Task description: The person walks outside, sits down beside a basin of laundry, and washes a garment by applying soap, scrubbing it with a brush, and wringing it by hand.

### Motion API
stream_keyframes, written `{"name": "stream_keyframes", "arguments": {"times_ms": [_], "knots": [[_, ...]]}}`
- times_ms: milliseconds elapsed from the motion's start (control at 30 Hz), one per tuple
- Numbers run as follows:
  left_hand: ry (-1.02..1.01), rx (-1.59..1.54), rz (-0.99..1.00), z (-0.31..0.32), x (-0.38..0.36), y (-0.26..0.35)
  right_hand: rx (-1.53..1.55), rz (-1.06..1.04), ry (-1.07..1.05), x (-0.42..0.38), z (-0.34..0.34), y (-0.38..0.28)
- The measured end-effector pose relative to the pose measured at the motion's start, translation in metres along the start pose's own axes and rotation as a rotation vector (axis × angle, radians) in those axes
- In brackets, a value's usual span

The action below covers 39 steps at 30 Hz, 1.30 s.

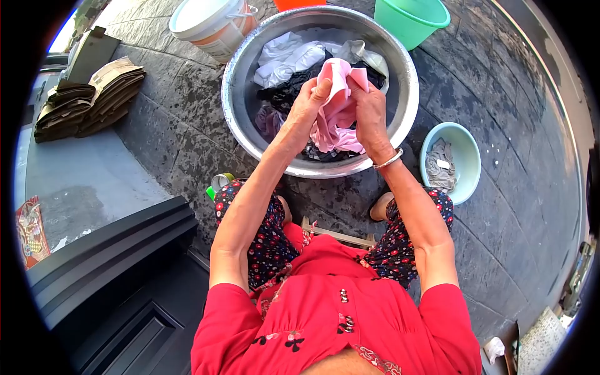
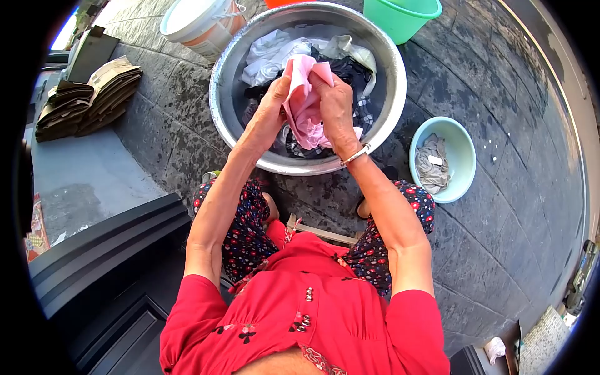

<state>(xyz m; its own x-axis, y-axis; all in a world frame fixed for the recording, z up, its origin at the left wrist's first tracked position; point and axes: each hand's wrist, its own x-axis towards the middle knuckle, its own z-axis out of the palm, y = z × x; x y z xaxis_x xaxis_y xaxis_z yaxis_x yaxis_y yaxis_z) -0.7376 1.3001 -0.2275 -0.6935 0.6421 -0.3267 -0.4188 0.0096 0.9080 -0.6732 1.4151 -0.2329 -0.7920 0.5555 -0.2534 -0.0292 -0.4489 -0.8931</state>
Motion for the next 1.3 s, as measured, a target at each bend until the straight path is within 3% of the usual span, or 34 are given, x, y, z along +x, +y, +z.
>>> {"name": "stream_keyframes", "arguments": {"times_ms": [33,100,233,300,367,433,467,500,567,600,700,733,767,900,967,1000,1067,1100,1167,1233,1300], "knots": [[-0.033,0.131,0.121,0.000,0.001,-0.003,-0.010,0.008,0.000,0.003,-0.002,0.002],[-0.099,0.198,0.104,0.000,-0.005,0.004,-0.062,-0.166,0.006,0.006,-0.004,0.002],[-0.202,0.705,0.016,-0.017,-0.009,0.034,-0.257,-0.214,0.037,0.009,-0.013,-0.009],[-0.048,0.848,0.014,-0.021,-0.010,0.043,-0.279,-0.231,0.050,0.010,-0.013,-0.009],[-0.057,0.809,-0.050,-0.021,-0.015,0.047,-0.298,-0.251,0.059,0.009,-0.010,-0.009],[-0.259,0.398,0.178,-0.010,-0.024,0.041,-0.402,-0.302,0.074,0.005,-0.007,-0.013],[-0.262,0.423,0.212,-0.010,-0.020,0.027,-0.412,-0.293,0.063,0.004,-0.005,-0.013],[-0.155,0.593,0.348,-0.005,-0.018,0.020,-0.409,-0.291,0.066,0.005,-0.004,-0.012],[0.038,0.587,0.356,-0.003,-0.011,0.017,-0.387,-0.333,-0.065,0.006,-0.004,-0.011],[0.118,0.515,0.271,-0.008,-0.006,0.020,-0.358,-0.293,-0.099,0.006,-0.006,-0.014],[0.203,0.748,0.276,-0.033,0.009,0.028,-0.241,-0.201,-0.072,0.008,-0.013,-0.025],[0.200,0.782,0.191,-0.044,0.013,0.028,-0.236,-0.184,-0.123,0.009,-0.019,-0.032],[0.160,0.664,0.205,-0.053,0.014,0.028,-0.235,-0.186,-0.122,0.010,-0.021,-0.035],[0.259,0.701,0.049,-0.061,-0.007,0.071,-0.165,-0.190,0.065,0.011,-0.033,-0.049],[0.417,1.015,0.325,-0.075,0.003,0.053,-0.166,-0.143,0.080,0.014,-0.041,-0.046],[0.420,1.013,0.329,-0.084,0.013,0.046,-0.168,-0.147,0.077,0.017,-0.045,-0.043],[0.417,1.009,0.884,-0.096,0.027,0.037,-0.185,-0.088,0.041,0.019,-0.050,-0.037],[0.417,1.009,0.884,-0.092,0.024,0.040,-0.185,-0.088,0.042,0.018,-0.049,-0.038],[0.242,0.320,0.448,-0.076,0.012,0.051,-0.095,-0.075,0.079,0.016,-0.043,-0.040],[0.245,0.286,0.367,-0.074,0.007,0.053,-0.039,-0.071,0.104,0.014,-0.039,-0.048],[0.253,0.219,0.146,-0.071,0.004,0.056,0.014,-0.075,0.136,0.014,-0.040,-0.051]]}}
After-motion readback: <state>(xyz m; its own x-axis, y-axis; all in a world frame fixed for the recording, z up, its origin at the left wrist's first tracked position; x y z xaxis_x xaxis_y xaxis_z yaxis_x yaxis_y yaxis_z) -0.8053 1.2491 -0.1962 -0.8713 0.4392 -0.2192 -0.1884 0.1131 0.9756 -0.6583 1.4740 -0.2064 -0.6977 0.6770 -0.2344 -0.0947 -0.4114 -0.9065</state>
